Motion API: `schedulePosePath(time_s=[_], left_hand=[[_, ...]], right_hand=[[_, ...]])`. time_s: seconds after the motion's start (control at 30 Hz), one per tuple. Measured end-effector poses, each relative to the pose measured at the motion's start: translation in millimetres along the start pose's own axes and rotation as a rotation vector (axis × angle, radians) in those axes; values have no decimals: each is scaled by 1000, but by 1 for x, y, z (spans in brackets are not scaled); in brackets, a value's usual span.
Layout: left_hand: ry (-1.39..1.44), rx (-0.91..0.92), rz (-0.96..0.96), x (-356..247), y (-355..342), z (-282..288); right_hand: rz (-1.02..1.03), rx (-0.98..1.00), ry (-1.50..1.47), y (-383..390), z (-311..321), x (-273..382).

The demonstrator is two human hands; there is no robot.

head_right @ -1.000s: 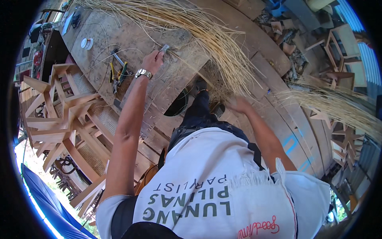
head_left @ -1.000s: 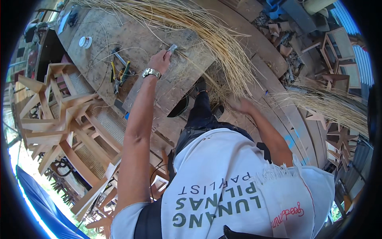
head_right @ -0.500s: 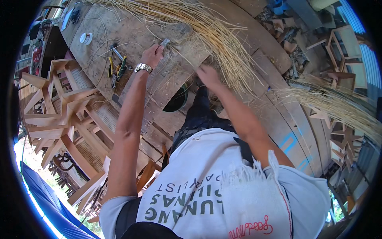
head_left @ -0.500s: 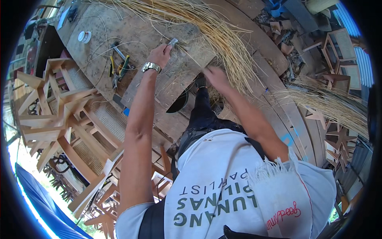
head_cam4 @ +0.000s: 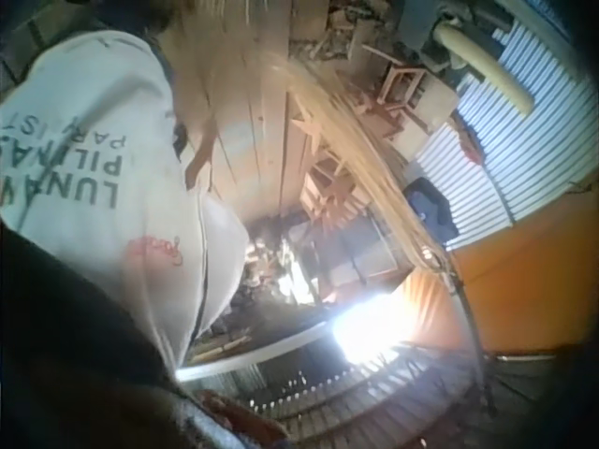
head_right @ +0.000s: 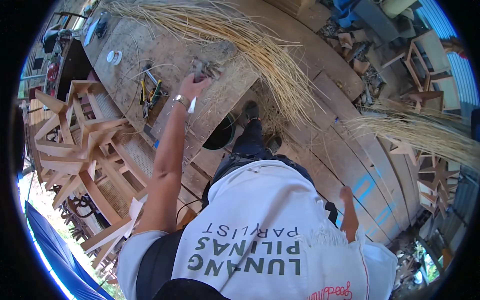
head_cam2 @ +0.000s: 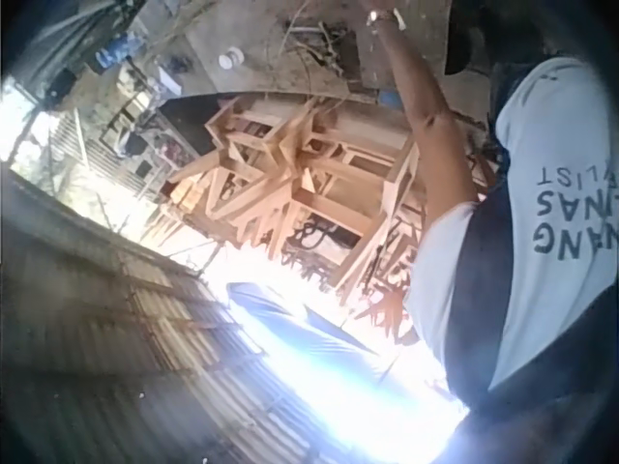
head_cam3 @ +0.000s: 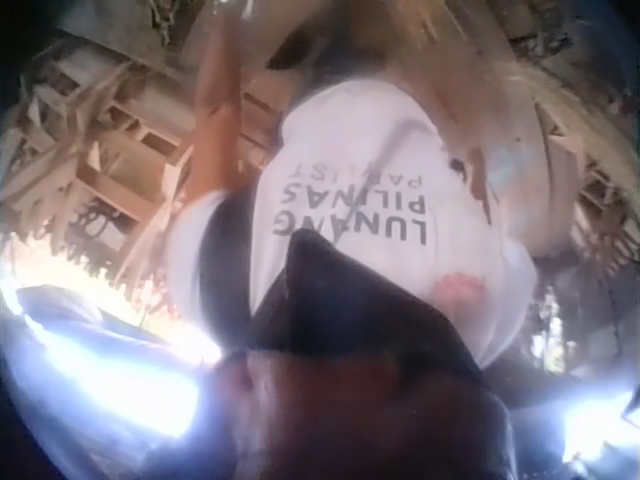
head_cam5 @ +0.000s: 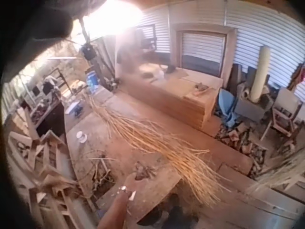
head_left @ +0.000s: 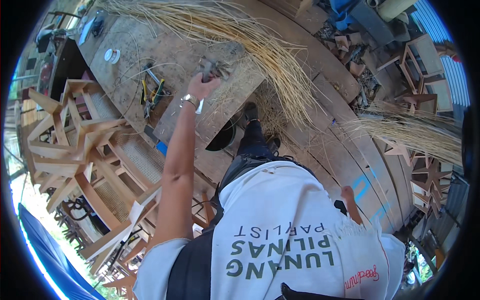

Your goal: Measuring and cutting natural fiber strands on a workshop table for furniture upholstery preparation.

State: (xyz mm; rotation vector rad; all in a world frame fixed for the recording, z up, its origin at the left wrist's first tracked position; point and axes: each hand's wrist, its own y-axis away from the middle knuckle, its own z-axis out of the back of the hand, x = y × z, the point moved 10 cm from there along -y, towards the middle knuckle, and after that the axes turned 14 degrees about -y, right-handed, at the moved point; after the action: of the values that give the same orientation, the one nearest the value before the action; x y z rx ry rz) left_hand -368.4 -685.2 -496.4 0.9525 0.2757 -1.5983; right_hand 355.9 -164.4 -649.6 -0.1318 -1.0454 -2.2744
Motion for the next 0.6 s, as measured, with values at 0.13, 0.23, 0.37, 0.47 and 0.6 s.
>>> schedulePosePath(time_s=[0.13, 0.23, 0.37, 0.47, 0.6], left_hand=[[88, 144, 35, -2, 15, -18], [345, 170, -172, -109, 42, -7], [-164, -6, -210, -136, 15, 26], [-787, -158, -280, -111, -20, 32], [-732, -56, -439, -73, -37, 11]], right_hand=[[-200, 18, -298, 20, -42, 90], [219, -88, -77, 38, -54, 96], [-185, -135, 102, 82, -30, 105], [-47, -197, 24, 98, -41, 73], [-546, 36, -385, 137, -95, -54]])
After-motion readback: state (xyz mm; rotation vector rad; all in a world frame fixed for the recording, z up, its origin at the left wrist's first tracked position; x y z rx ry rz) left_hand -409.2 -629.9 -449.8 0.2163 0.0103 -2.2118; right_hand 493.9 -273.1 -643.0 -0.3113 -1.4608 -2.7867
